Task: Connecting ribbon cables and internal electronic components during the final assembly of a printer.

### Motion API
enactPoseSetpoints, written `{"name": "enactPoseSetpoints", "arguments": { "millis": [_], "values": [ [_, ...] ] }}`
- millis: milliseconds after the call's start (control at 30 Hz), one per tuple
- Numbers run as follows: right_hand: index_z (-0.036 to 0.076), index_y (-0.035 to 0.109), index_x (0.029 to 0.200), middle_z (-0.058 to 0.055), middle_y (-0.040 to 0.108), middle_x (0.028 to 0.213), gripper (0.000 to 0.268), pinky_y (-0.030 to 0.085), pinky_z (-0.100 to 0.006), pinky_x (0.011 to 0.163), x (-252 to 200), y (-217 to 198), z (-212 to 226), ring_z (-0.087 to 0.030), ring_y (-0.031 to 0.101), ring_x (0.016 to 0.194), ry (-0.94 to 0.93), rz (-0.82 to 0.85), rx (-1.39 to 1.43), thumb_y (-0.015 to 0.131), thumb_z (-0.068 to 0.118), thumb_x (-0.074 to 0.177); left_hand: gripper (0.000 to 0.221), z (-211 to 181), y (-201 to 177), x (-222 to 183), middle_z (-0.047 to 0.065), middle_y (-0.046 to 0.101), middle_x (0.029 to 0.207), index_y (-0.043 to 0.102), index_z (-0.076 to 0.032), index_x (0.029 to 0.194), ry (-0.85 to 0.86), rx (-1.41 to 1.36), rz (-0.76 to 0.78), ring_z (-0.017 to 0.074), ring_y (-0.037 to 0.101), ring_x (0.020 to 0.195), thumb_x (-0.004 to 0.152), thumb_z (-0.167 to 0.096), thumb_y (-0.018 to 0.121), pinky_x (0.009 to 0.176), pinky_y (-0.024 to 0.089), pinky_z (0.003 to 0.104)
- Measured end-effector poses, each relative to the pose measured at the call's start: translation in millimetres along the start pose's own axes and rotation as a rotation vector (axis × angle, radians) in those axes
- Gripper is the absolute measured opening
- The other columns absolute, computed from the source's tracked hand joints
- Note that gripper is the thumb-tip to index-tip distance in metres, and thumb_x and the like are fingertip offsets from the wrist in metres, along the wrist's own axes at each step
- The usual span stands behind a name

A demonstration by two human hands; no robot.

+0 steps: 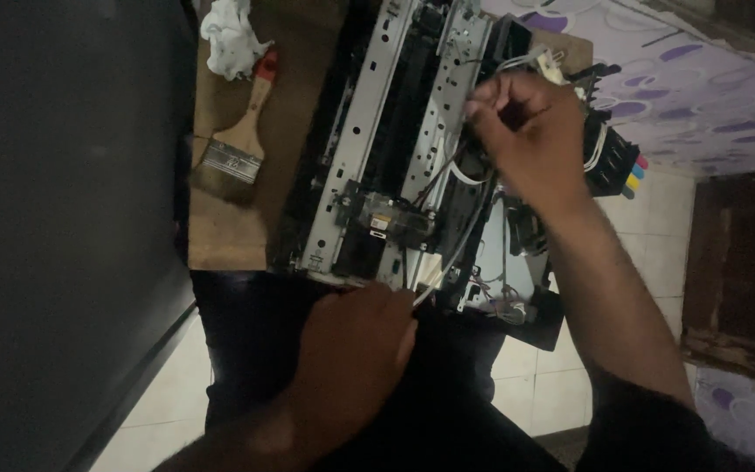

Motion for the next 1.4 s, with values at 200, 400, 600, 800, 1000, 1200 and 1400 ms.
{"name": "enactPoseSetpoints", "arguments": {
  "millis": [200,400,600,800,1000,1200,1400],
  "values": [
    [-0.007,0.069,0.103,-0.006,0.059,0.087,0.01,0.04,-0.023,0.068,13,-18,-13,-0.012,0.047,0.072,-0.027,-0.078,-0.071,0.068,-0.016,0.103,0.015,2,18,-16,0.012,0.068,0.089,0.065,-0.01,0.096,0.067,0.082,-0.081,0.0358,0.064,0.062,0.088,-0.022,0.06,0.055,0.047,0.049],
    [-0.006,0.067,0.106,-0.006,0.059,0.091,0.011,0.041,-0.023,0.07,17,-26,-17,-0.011,0.048,0.075,-0.059,-0.115,-0.032,0.069,-0.017,0.104,0.038,11,29,-24,0.01,0.073,0.087,0.062,-0.006,0.126,-0.004,-0.004,0.047,0.028,0.068,0.058,0.09,-0.016,0.069,0.054,0.052,0.042],
    [-0.005,0.072,0.105,-0.002,0.06,0.079,0.005,0.04,-0.019,0.063,18,-24,-22,-0.007,0.047,0.066,0.088,-0.057,0.016,0.067,-0.003,0.106,0.026,24,34,-30,0.009,0.073,0.088,0.061,-0.015,0.113,-0.151,-0.141,0.118,0.0384,0.07,0.067,0.092,-0.031,0.067,0.058,0.054,0.052],
    [0.003,0.069,0.1,0.0,0.062,0.076,0.007,0.043,-0.017,0.056,21,-15,-39,-0.005,0.054,0.06,0.246,0.007,0.079,0.069,-0.001,0.106,0.03,28,26,-25,0.002,0.074,0.086,0.056,-0.017,0.123,-0.297,-0.217,0.329,0.0192,0.072,0.061,0.095,-0.017,0.066,0.056,0.059,0.035],
    [0.004,0.066,0.099,-0.002,0.062,0.073,0.008,0.043,-0.019,0.049,28,-18,-45,-0.008,0.05,0.051,0.339,-0.018,0.065,0.066,0.003,0.106,0.025,51,38,-37,0.005,0.076,0.084,0.059,-0.02,0.116,-0.428,-0.06,0.318,0.0319,0.074,0.066,0.095,-0.031,0.065,0.061,0.058,0.046],
    [0.008,0.069,0.099,0.0,0.062,0.068,0.008,0.042,-0.017,0.044,27,-15,-55,-0.006,0.053,0.049,0.477,-0.018,0.234,0.065,0.004,0.105,0.012,41,38,-38,-0.001,0.061,0.081,0.059,-0.019,0.101,-0.323,-0.065,0.432,0.0153,0.056,0.06,0.106,-0.029,0.055,0.059,0.048,0.034],
    [0.008,0.069,0.1,0.0,0.063,0.069,0.007,0.047,-0.016,0.045,25,-19,-50,-0.005,0.056,0.05,0.469,-0.062,0.297,0.067,0.004,0.105,0.014,31,53,-24,0.002,0.075,0.074,0.069,-0.02,0.101,-0.192,-0.285,0.11,0.0273,0.071,0.058,0.094,-0.032,0.066,0.054,0.055,0.04]
  ]
}}
Point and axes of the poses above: each hand's wrist, its own x-axis towards the middle knuckle, its own y-axis out of the palm, z = x × y, the point moved 10 cm from there along x, towards the middle knuckle
